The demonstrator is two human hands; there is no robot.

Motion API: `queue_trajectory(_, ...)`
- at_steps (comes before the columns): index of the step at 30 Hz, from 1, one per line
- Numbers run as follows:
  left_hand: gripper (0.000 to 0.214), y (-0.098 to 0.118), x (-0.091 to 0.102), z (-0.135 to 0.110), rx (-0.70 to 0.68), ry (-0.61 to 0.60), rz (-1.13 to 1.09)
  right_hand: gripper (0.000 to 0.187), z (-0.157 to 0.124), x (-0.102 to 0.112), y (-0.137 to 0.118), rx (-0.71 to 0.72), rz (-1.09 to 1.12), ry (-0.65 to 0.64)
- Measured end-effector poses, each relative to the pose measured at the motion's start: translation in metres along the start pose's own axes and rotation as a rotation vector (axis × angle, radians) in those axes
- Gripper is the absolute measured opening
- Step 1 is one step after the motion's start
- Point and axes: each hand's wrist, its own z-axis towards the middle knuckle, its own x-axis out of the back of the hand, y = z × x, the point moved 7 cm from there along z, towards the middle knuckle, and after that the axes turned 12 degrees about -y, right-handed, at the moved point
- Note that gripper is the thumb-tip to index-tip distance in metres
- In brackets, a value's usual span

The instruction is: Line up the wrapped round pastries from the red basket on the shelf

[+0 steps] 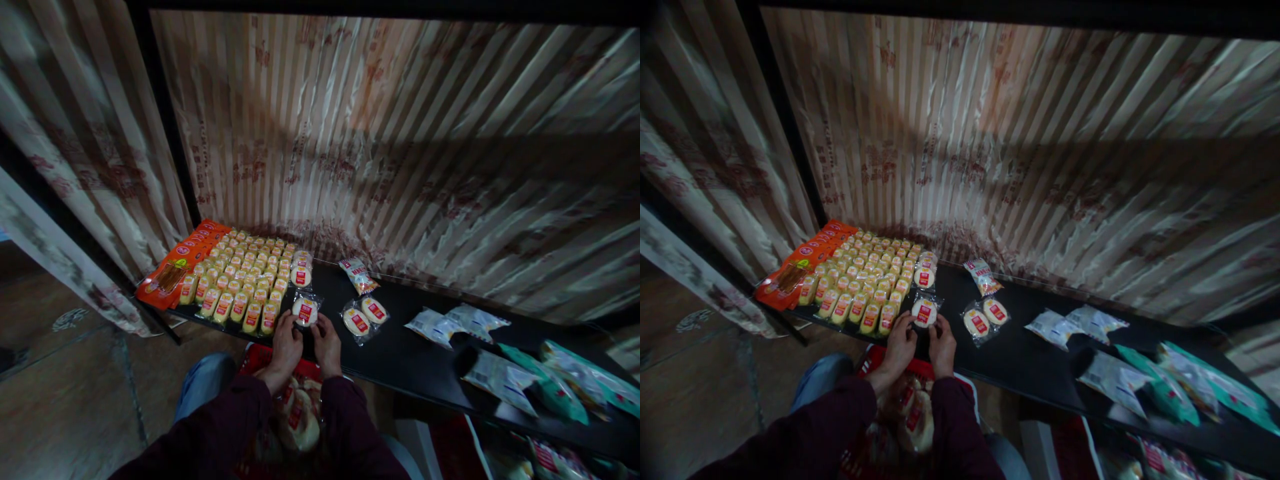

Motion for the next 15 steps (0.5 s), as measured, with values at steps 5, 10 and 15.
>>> queue_trajectory(5, 0.045, -0.001, -0.005, 0.007, -0.007, -0.021, 0.015, 0.041, 0.011, -0.001, 0.0, 0.013, 0.001, 0.004)
queue_trajectory(10, 0.046, 0.003, -0.008, 0.014, -0.01, -0.027, 0.077, 0.04, 0.022, 0.0, 0.001, 0.001, -0.043, 0.031)
queue_trajectory(15, 0.049, 0.005, -0.01, 0.021, -0.014, -0.039, 0.126, 0.037, 0.033, 0.0, 0.002, -0.002, -0.068, 0.057)
